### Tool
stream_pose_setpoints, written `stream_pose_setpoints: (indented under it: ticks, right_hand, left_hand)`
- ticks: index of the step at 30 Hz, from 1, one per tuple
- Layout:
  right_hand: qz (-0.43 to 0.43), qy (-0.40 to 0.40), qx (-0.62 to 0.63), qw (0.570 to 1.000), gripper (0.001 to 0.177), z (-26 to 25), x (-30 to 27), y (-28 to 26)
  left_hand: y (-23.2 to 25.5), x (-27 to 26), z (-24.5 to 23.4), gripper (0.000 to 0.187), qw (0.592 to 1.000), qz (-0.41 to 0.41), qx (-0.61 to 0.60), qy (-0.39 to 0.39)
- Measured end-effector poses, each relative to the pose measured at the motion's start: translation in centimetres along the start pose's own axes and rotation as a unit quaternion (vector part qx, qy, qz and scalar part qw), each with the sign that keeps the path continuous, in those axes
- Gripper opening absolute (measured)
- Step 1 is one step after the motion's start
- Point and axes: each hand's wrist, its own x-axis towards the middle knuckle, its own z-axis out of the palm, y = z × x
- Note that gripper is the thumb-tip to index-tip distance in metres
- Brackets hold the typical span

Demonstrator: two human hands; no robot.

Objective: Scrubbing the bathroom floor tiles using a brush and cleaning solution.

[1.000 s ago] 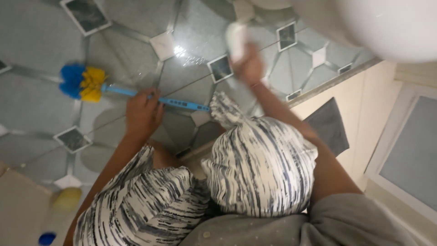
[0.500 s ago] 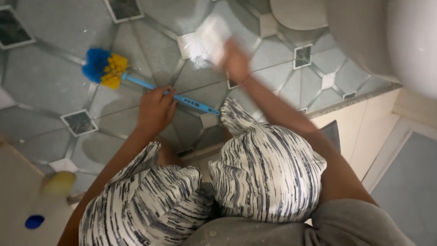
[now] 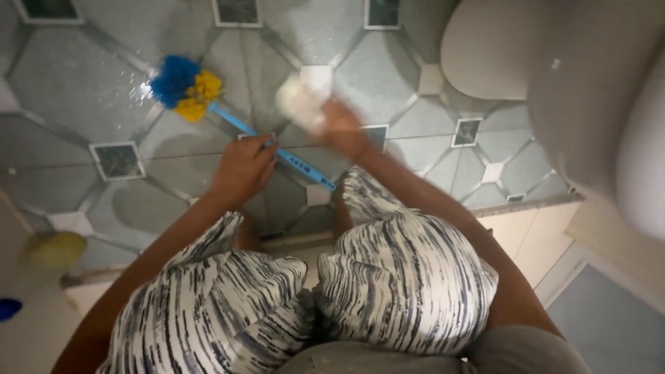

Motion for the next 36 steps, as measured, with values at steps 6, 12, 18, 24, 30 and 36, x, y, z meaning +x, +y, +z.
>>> stream_pose_setpoints:
  ticks: [6,12,18,24,30,36]
  right_hand:
    - [0.05,0.119,-0.047,0.991,0.066,-7.2,6.9,5.4]
    - [-0.076,-0.02,-0.044,0.996,0.078,-5.9,3.0,-7.3]
    - [-0.158,0.009,-0.083,0.984,0.085,-12.0,3.1,-13.6]
    - [-0.246,-0.216,-0.052,0.943,0.049,-5.6,-4.5,-13.4]
    - [-0.154,-0.174,0.05,0.971,0.054,-2.5,-7.5,-11.2]
    - [-0.099,-0.039,0.0,0.994,0.046,-7.6,-4.0,-7.3]
  left_hand:
    - [-0.3,-0.7,0.6,0.039,1.0,-0.003,-0.004,0.028]
    - [0.5,0.2,1.1,0.04,1.0,-0.007,-0.009,0.023]
    - [1.0,-0.3,0.8,0.041,0.999,0.0,0.013,0.038]
    - [1.1,0.0,0.5,0.044,0.996,-0.038,0.017,0.081]
    - [1.5,0.0,0.6,0.049,0.994,-0.023,0.012,0.104]
    - [2.1,0.3,0.4,0.062,0.985,-0.014,0.064,0.157]
